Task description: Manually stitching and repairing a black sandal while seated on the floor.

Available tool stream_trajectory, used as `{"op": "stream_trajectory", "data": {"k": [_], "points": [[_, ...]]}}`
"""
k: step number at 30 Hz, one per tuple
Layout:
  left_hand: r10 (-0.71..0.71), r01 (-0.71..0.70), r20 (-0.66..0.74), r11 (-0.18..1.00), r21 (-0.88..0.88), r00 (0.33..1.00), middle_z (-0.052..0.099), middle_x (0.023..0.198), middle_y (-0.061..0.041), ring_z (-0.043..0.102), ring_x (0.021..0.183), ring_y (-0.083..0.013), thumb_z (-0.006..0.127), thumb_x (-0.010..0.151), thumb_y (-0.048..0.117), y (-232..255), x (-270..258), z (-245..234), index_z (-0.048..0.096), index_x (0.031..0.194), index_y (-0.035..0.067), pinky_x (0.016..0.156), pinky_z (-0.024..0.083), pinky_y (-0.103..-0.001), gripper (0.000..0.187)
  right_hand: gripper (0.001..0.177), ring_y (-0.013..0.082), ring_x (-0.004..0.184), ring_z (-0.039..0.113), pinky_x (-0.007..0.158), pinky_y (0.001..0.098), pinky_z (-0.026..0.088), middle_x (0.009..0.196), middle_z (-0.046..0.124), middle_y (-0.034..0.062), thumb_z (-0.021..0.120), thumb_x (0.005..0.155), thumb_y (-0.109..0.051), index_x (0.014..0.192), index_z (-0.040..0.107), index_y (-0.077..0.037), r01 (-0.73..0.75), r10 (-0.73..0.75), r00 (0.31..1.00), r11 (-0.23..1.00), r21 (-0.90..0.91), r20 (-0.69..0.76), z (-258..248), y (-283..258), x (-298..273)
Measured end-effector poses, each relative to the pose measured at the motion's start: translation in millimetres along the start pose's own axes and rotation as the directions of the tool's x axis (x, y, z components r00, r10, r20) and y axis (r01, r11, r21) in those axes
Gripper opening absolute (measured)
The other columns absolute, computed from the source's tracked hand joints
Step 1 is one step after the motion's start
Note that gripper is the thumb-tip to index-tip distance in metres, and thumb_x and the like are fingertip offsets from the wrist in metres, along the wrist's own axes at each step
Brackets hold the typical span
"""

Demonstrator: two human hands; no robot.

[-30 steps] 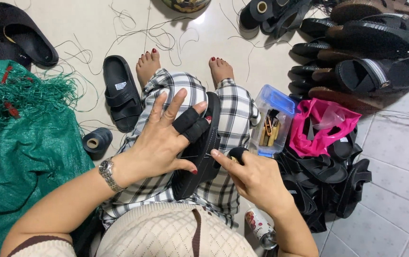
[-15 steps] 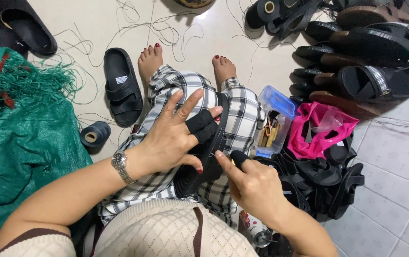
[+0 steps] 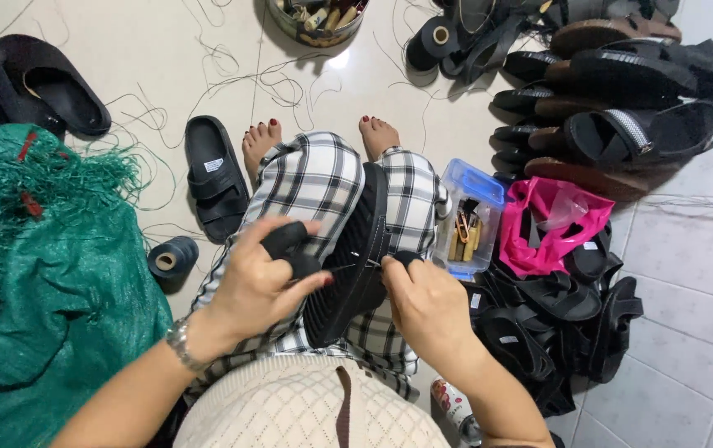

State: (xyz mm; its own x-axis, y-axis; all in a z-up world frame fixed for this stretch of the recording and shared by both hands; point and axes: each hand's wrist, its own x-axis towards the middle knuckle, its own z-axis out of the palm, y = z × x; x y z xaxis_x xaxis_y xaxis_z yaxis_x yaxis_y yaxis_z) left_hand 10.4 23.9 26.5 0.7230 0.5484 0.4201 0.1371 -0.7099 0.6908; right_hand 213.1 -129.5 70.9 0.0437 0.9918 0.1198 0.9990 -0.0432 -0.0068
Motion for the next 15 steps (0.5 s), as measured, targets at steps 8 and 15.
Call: {"op": "stream_trajectory", "data": {"k": [8, 15], "points": [[-0.527, 0.682, 0.485, 0.283, -0.675, 0.698, 0.072, 0.058, -0.012, 0.064, 0.049, -0.0147, 0.076, 0.088, 0.01, 30.1, 7.0, -0.3, 0.079, 0.104, 0.002, 0.048, 0.052, -0.025, 0.018, 0.013, 0.0189, 0.052, 0.057, 0.051, 0.0267, 0.05, 0.061, 0.045, -0.0003, 0.065, 0.092, -0.024, 0.102, 0.065, -0.016, 0.092, -0.079, 0.994, 0.98, 0.174, -0.078, 4.5, 13.5, 9.0], [-0.328, 0.349, 0.166, 0.929, -0.12, 0.93, 0.058, 0.049, -0.016, 0.062, 0.047, -0.0327, 0.085, 0.083, 0.037, 45.8, 8.9, 17.1, 0.064, 0.065, 0.001, 0.041, 0.048, -0.037, 0.046, 0.026, 0.0223, 0.052, 0.056, 0.05, 0.0336, 0.052, 0.063, 0.044, 0.0002, 0.066, 0.088, -0.022, 0.113, 0.062, -0.022, 0.142, -0.135, 0.99, 0.97, 0.199, -0.049, 10.2, 22.0, 7.7]]}}
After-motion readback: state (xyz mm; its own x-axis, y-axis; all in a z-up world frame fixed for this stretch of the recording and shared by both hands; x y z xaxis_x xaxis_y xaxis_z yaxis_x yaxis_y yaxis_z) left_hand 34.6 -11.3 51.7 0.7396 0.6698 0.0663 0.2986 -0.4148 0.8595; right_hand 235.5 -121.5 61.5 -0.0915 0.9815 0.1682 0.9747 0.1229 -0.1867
